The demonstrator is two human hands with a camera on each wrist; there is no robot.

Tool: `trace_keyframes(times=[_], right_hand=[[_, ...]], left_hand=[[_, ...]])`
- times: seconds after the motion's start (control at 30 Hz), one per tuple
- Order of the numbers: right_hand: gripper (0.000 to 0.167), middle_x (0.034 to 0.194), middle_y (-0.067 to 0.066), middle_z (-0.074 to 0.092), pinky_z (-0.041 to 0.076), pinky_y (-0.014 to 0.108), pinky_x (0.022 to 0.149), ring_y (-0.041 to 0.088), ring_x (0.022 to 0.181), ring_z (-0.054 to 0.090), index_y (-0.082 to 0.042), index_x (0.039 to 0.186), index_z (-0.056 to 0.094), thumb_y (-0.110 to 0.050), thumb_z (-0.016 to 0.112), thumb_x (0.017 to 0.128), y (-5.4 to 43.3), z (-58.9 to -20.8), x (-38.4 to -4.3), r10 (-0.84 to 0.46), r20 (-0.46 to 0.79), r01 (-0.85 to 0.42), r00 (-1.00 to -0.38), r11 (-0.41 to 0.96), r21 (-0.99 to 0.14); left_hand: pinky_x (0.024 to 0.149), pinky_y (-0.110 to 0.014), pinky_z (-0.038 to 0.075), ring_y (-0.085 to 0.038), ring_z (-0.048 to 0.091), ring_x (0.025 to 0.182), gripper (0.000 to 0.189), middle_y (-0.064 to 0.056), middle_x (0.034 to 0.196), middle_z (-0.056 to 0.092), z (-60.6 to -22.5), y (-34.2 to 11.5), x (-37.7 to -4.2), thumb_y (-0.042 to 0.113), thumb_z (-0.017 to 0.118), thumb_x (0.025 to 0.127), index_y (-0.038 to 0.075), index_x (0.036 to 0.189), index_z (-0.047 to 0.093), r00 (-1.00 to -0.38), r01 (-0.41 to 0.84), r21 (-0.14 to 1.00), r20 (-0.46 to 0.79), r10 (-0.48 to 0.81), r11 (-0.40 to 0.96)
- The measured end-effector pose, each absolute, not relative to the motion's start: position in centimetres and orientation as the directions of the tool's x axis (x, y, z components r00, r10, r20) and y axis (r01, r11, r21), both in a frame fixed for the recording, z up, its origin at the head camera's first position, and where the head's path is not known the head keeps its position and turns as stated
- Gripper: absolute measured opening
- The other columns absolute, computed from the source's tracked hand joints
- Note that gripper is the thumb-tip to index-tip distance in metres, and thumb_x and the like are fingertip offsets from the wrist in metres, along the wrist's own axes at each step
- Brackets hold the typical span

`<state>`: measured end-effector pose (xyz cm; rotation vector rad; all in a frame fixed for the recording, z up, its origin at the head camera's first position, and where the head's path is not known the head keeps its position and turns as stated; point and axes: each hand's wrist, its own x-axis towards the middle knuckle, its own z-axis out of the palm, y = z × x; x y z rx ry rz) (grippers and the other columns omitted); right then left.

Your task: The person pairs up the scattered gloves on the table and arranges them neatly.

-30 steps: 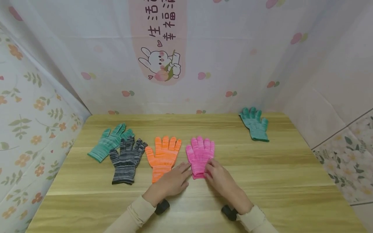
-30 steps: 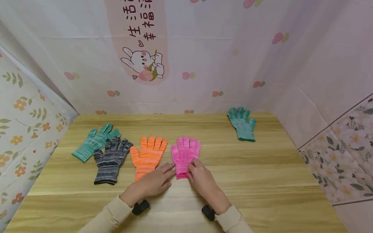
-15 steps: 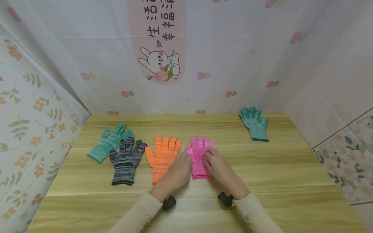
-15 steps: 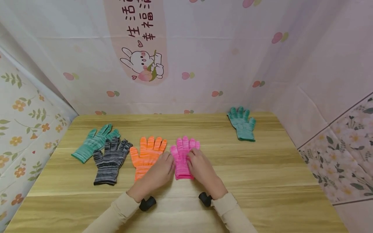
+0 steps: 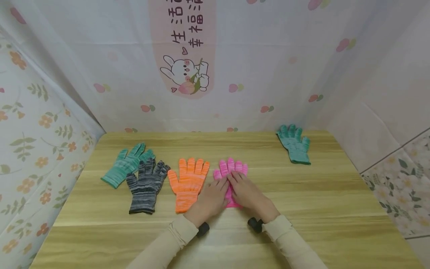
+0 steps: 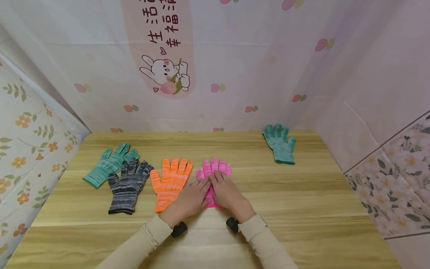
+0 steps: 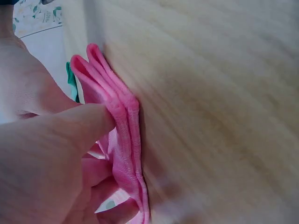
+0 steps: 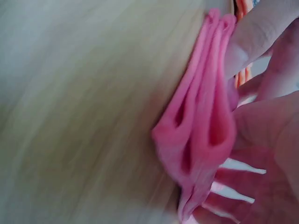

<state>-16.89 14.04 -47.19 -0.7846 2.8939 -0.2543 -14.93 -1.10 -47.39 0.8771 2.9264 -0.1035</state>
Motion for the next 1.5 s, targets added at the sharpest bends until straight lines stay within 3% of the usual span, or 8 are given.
trace_keyframes(times=[0.23, 0.43, 0.6, 1.07, 1.27, 1.5], right_hand=[[0.049, 0.147, 0.027, 0.029, 0.025, 0.046, 0.113, 0.04, 0.137, 0.026, 0.009, 0.136, 0.039, -0.013, 0.049, 0.094, 14.1, -46.9, -16.8, -0.506, -0.145, -0.455, -0.85, 0.845, -0.281], [0.051, 0.147, 0.027, 0.029, 0.027, 0.049, 0.111, 0.04, 0.137, 0.027, 0.007, 0.134, 0.045, -0.017, 0.059, 0.091, 15.5, -46.8, -15.4, -0.462, -0.084, -0.396, -0.883, 0.828, -0.396], [0.054, 0.147, 0.025, 0.03, 0.029, 0.05, 0.109, 0.04, 0.137, 0.027, 0.005, 0.134, 0.045, -0.02, 0.062, 0.09, 15.9, -46.7, -13.6, -0.45, -0.072, -0.376, -0.89, 0.815, -0.44], [0.044, 0.146, 0.027, 0.031, 0.032, 0.05, 0.107, 0.04, 0.135, 0.031, 0.005, 0.134, 0.045, -0.019, 0.047, 0.097, 15.2, -47.5, -12.2, -0.477, -0.042, -0.417, -0.878, 0.806, -0.42], [0.044, 0.146, 0.026, 0.032, 0.035, 0.048, 0.105, 0.038, 0.134, 0.033, 0.003, 0.134, 0.046, -0.017, 0.05, 0.096, 15.2, -47.8, -12.2, -0.511, -0.013, -0.468, -0.86, 0.797, -0.381], [0.046, 0.149, 0.022, 0.028, 0.031, 0.051, 0.107, 0.036, 0.137, 0.03, -0.001, 0.138, 0.043, -0.02, 0.049, 0.097, 17.3, -47.5, -13.9, -0.449, -0.054, -0.352, -0.892, 0.764, -0.541]], left_hand=[[0.1, -0.039, 0.042, -0.019, 0.041, 0.13, 0.06, 0.0, 0.146, 0.039, -47.0, -1.3, -15.5, 0.045, 0.05, 0.092, 0.012, 0.142, 0.04, -0.828, 0.556, -0.057, -0.125, 0.546, 0.829], [0.105, -0.044, 0.037, -0.023, 0.035, 0.135, 0.057, -0.003, 0.15, 0.034, -47.6, -1.6, -15.3, 0.041, 0.045, 0.096, 0.013, 0.144, 0.035, -0.83, 0.541, 0.05, -0.126, 0.543, 0.839], [0.109, -0.042, 0.034, -0.027, 0.034, 0.136, 0.05, -0.006, 0.149, 0.036, -47.5, -1.6, -14.3, 0.035, 0.041, 0.098, 0.012, 0.142, 0.04, -0.818, 0.559, 0.098, -0.095, 0.567, 0.824], [0.111, -0.039, 0.031, -0.027, 0.033, 0.137, 0.049, -0.007, 0.148, 0.038, -47.5, -2.4, -13.3, 0.033, 0.044, 0.097, 0.009, 0.14, 0.043, -0.82, 0.544, 0.16, -0.108, 0.562, 0.824], [0.111, -0.039, 0.031, -0.028, 0.034, 0.137, 0.048, -0.008, 0.147, 0.038, -47.3, -2.7, -13.3, 0.031, 0.045, 0.096, 0.008, 0.139, 0.043, -0.824, 0.538, 0.172, -0.1, 0.558, 0.825], [0.11, -0.041, 0.032, -0.029, 0.035, 0.135, 0.05, -0.01, 0.146, 0.04, -47.2, -2.5, -13.5, 0.032, 0.047, 0.096, 0.007, 0.139, 0.043, -0.824, 0.531, 0.215, -0.094, 0.558, 0.82]])
